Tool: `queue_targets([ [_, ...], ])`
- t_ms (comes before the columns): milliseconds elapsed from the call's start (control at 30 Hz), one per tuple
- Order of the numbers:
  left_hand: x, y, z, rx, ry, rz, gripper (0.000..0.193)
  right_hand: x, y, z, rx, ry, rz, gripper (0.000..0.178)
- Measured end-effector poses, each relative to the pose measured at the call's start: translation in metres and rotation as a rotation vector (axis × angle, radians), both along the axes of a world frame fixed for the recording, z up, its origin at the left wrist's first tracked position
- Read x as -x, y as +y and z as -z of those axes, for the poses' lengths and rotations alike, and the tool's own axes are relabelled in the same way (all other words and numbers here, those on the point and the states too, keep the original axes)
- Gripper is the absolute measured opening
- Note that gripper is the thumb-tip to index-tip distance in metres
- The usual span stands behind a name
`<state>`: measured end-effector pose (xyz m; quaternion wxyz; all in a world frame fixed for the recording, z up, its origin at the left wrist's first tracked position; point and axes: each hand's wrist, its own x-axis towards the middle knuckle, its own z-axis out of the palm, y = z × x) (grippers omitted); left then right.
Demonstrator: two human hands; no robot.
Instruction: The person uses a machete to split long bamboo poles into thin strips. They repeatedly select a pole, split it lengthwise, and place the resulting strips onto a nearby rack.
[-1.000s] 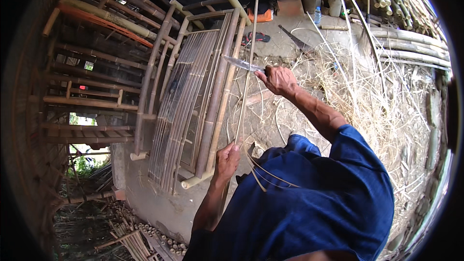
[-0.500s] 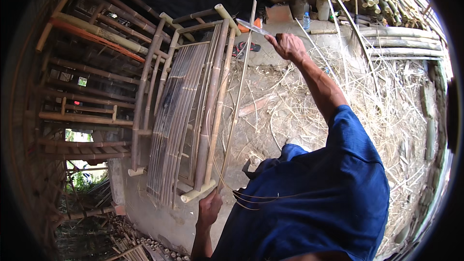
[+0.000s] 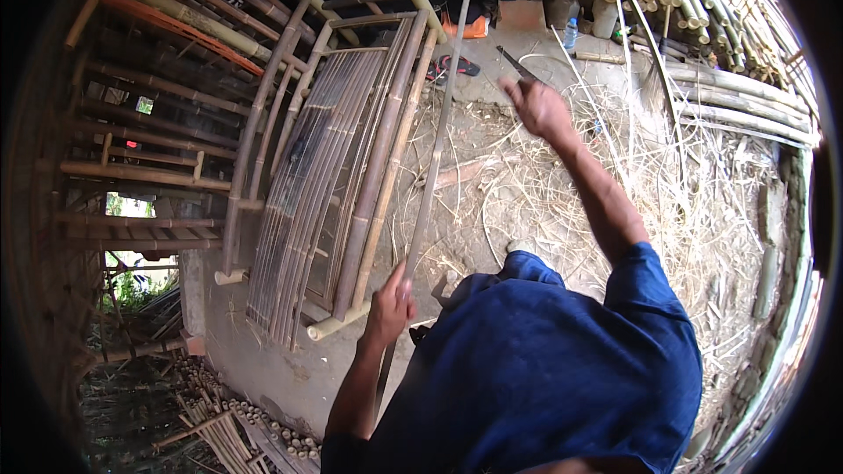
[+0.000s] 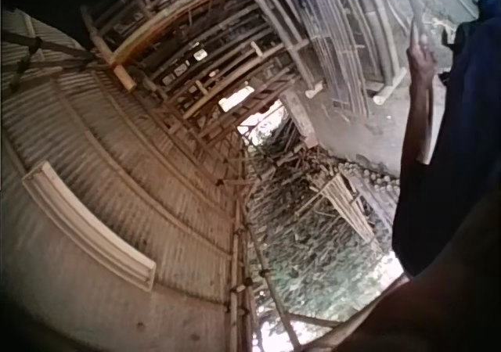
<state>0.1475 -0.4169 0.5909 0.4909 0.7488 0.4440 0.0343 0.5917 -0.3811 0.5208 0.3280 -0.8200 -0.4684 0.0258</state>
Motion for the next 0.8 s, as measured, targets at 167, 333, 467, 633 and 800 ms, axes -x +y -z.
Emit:
queue_targets([
  [167,-0.082,0.068,0.031,0.188,-0.327,-0.116,0.078,0.165,-0.054,-0.016,0.350,0.235,-0.460,0.073],
  [333,-0.108,0.069,0.010,0.259,-0.371,-0.229,0.086,0.201,-0.071,-0.010,0.096,0.334,-0.478,0.062],
  [467,-0.101,0.064,-0.011,0.249,-0.402,-0.141,0.074,0.172,-0.036,0.002,0.110,0.297,-0.272,0.067],
  [633,-0.071,0.028,-0.035,0.289,-0.437,-0.059,0.073,0.116,-0.017,-0.011,0.215,0.311,-0.194,0.074],
  [800,-0.036,0.005,-0.038,0.342,-0.451,-0.003,0.070,0.070,0.006,0.018,0.138,0.289,-0.082,0.076],
])
